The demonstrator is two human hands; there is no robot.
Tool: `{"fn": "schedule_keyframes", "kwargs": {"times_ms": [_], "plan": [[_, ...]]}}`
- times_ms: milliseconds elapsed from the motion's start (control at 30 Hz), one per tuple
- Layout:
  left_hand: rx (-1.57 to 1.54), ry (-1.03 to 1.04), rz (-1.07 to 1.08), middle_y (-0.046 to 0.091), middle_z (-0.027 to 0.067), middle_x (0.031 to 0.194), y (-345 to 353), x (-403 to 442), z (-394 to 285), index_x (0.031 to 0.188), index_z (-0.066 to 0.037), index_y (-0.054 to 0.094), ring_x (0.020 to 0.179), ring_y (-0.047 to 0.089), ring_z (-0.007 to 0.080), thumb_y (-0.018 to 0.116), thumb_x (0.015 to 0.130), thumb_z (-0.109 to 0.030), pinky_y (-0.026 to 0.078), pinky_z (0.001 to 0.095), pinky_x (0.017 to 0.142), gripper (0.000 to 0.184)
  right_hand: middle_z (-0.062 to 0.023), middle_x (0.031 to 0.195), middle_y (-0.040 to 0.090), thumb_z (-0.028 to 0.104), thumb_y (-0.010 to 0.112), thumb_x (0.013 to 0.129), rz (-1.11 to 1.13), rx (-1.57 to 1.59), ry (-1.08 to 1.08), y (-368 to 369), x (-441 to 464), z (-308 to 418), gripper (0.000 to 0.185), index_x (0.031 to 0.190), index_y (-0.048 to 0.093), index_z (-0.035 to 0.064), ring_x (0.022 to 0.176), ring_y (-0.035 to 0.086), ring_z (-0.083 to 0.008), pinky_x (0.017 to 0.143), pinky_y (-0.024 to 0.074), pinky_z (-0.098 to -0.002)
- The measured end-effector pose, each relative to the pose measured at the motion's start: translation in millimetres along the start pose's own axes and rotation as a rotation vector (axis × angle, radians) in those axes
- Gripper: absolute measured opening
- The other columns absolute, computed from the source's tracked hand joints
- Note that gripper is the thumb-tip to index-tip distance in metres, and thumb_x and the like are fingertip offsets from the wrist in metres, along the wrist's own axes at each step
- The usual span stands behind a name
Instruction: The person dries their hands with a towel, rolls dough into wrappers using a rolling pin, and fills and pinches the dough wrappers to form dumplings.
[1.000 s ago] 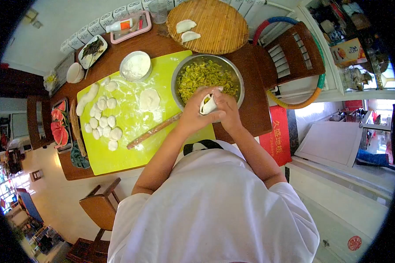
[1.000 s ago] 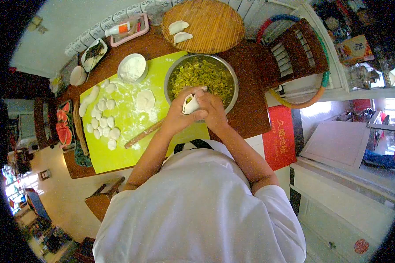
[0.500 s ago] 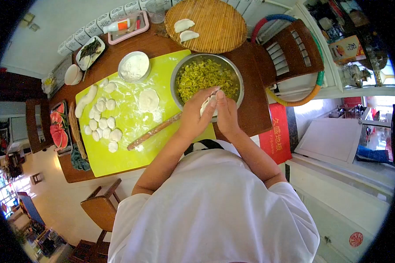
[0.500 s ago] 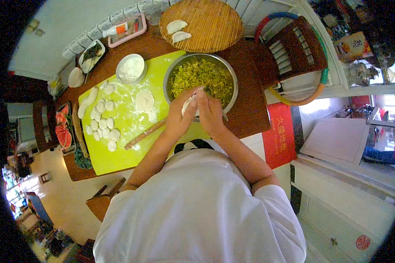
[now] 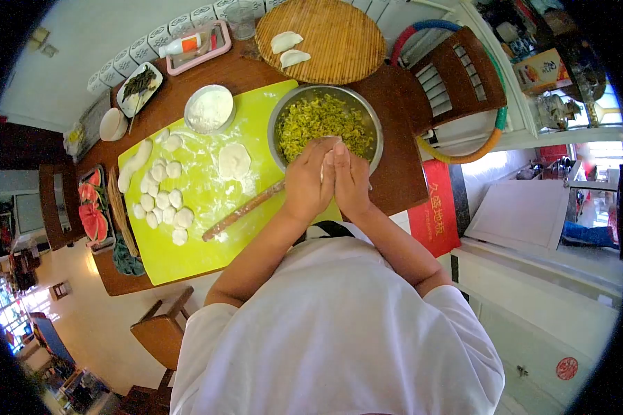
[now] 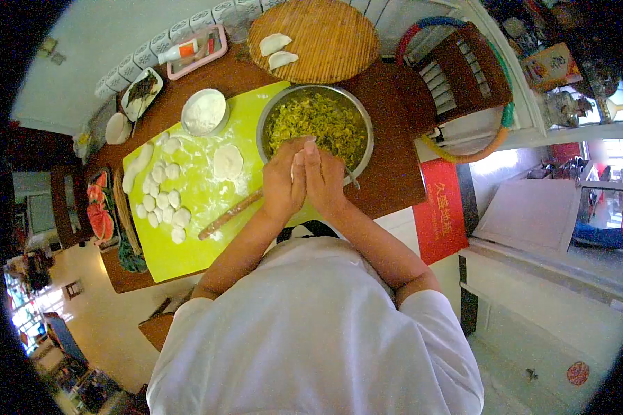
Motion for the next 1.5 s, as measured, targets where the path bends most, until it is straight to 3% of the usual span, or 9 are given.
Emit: {"fn": "schedule_keyframes", "kwargs": {"times_ms": [500,600,700,800,867,967,1067,1200,1500], "plan": [[0.032,-0.034,0.071,0.061,0.0210,0.098,-7.6,1.2,13.3,0.104,0.000,0.058,0.085,0.061,0.0377,0.049,0.091,-0.022,0.050,0.0415,0.074,0.027,-0.0093,0.059,0.052,0.035,0.035,0.099,-0.030,0.023,0.100,12.5,-1.1,-4.2,0.047,0.070,0.054,0.0032,0.051,0.050,-0.0200,0.048,0.0375,-0.0363],[0.070,-0.026,0.047,0.058,0.0225,0.109,-10.5,-5.0,22.9,0.121,0.002,0.047,0.094,0.061,0.0335,0.059,0.086,-0.029,0.049,0.0392,0.082,0.048,-0.0094,0.062,0.054,0.038,0.036,0.098,-0.100,0.191,0.219,19.0,-3.3,-22.9,0.048,0.071,0.053,0.0024,0.055,0.052,-0.0162,0.051,0.0407,-0.0326],[-0.214,-0.406,0.189,0.053,0.0168,0.119,-14.5,-16.0,36.4,0.136,0.000,0.032,0.106,0.055,0.0287,0.064,0.080,-0.030,0.044,0.0392,0.091,0.071,-0.0079,0.066,0.057,0.039,0.037,0.097,0.090,-0.037,0.141,22.9,1.7,-37.3,0.048,0.075,0.057,0.0015,0.064,0.056,-0.0132,0.058,0.0441,-0.0298],[-0.853,-0.683,0.331,0.050,0.0106,0.122,-18.6,-28.0,50.4,0.140,-0.004,0.026,0.111,0.051,0.0245,0.069,0.077,-0.023,0.042,0.0368,0.093,0.079,-0.0117,0.076,0.062,0.036,0.041,0.095,0.090,0.407,0.472,22.1,-3.8,-23.2,0.043,0.088,0.063,-0.0002,0.069,0.061,-0.0223,0.063,0.0465,-0.0327],[-1.219,-0.933,0.358,0.051,0.0084,0.122,-26.7,-31.8,40.7,0.137,-0.008,0.033,0.112,0.050,0.0227,0.069,0.077,-0.016,0.042,0.0342,0.094,0.070,-0.0156,0.091,0.064,0.039,0.047,0.090,0.093,0.138,0.280,18.8,1.4,-4.8,0.042,0.101,0.065,0.0018,0.088,0.060,-0.0311,0.077,0.0453,-0.0408],[-1.331,-0.918,0.256,0.049,0.0093,0.120,-25.1,-31.9,33.2,0.136,-0.004,0.031,0.104,0.053,0.0195,0.055,0.079,0.002,0.043,0.0310,0.090,0.061,-0.0158,0.108,0.061,0.042,0.053,0.085,0.225,-0.344,-0.241,9.6,9.3,-16.1,0.046,0.110,0.063,0.0047,0.104,0.053,-0.0350,0.091,0.0380,-0.0481],[-1.298,-0.782,0.145,0.052,0.0088,0.117,-26.7,-26.9,35.0,0.133,-0.005,0.036,0.104,0.054,0.0196,0.051,0.080,0.006,0.045,0.0307,0.089,0.056,-0.0130,0.119,0.057,0.047,0.062,0.078,0.051,-0.354,-0.341,14.0,12.7,13.5,0.053,0.115,0.061,0.0082,0.115,0.047,-0.0345,0.099,0.0298,-0.0504],[-1.073,-0.740,0.102,0.051,0.0082,0.122,-32.9,-14.2,28.2,0.133,-0.005,0.038,0.109,0.053,0.0189,0.049,0.082,0.009,0.046,0.0293,0.090,0.054,-0.0099,0.125,0.053,0.045,0.072,0.067,0.070,-0.370,-0.349,5.6,20.5,18.3,0.063,0.119,0.058,0.0120,0.114,0.048,-0.0338,0.098,0.0330,-0.0481],[-0.949,-0.622,-0.017,0.051,0.0066,0.119,-8.4,-8.9,26.2,0.131,-0.003,0.040,0.109,0.049,0.0153,0.047,0.081,0.010,0.043,0.0286,0.091,0.052,-0.0034,0.103,0.064,0.014,0.078,0.058,0.151,-0.222,-0.760,-10.9,49.2,-0.3,0.033,0.089,0.070,0.0146,0.096,0.058,-0.0248,0.083,0.0461,-0.0391]]}}
Point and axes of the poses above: each hand's wrist, its own x-axis towards the middle knuckle, its own y-axis out of the palm, z = x × y, the point moved 1 cm from there along x, towards the middle knuckle
